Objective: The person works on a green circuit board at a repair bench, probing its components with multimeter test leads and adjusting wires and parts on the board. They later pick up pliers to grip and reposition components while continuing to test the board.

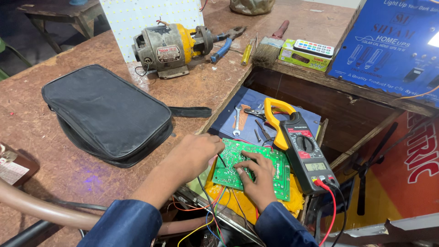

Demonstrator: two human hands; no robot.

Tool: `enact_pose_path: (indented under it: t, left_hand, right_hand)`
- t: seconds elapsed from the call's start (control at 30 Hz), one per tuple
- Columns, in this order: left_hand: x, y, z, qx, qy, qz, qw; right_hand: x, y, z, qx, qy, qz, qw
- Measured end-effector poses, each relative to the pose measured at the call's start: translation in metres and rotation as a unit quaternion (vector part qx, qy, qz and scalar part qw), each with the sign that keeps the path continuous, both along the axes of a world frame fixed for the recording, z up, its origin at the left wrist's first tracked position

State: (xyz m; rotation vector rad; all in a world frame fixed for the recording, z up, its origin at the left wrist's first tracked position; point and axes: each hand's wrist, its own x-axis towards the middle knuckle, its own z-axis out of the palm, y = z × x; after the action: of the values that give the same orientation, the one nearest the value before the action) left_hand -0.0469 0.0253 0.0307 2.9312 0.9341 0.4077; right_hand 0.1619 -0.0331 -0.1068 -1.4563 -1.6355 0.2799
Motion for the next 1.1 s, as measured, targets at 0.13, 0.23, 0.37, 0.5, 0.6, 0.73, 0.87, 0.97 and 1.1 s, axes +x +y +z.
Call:
enact_pose_path:
  t: [0.13, 0.23, 0.37, 0.5, 0.6, 0.73, 0.87, 0.97, 1.1]
  left_hand:
    - [0.0, 0.0, 0.001, -0.007, 0.014, 0.008, 1.0]
    - [0.001, 0.001, 0.001, -0.013, 0.029, 0.018, 0.999]
    - [0.002, 0.001, 0.0, -0.007, 0.025, 0.014, 1.0]
    - [0.003, 0.002, -0.001, -0.011, 0.013, 0.015, 1.0]
    - [0.004, 0.003, -0.001, -0.012, 0.03, 0.015, 0.999]
    - [0.004, 0.003, 0.001, -0.016, 0.023, 0.016, 0.999]
    - [0.003, 0.003, 0.003, -0.025, 0.013, 0.02, 0.999]
    - [0.003, 0.002, 0.002, -0.022, 0.005, 0.017, 1.0]
    - [0.003, 0.002, 0.001, -0.011, 0.01, 0.014, 1.0]
  right_hand:
    - [0.007, 0.0, 0.002, 0.001, 0.053, 0.037, 0.998]
    - [0.011, -0.002, 0.003, -0.006, 0.094, 0.036, 0.995]
    - [0.009, -0.001, 0.0, 0.032, 0.066, 0.022, 0.997]
    - [0.008, -0.003, -0.008, 0.022, 0.086, -0.029, 0.996]
    - [0.011, 0.0, -0.012, 0.008, 0.092, -0.021, 0.996]
    - [0.02, 0.009, -0.012, -0.043, 0.068, -0.005, 0.997]
    - [0.023, 0.01, -0.009, -0.056, 0.049, 0.011, 0.997]
    - [0.025, 0.008, -0.006, -0.092, 0.063, 0.033, 0.993]
    - [0.031, 0.012, -0.006, -0.139, 0.058, 0.064, 0.987]
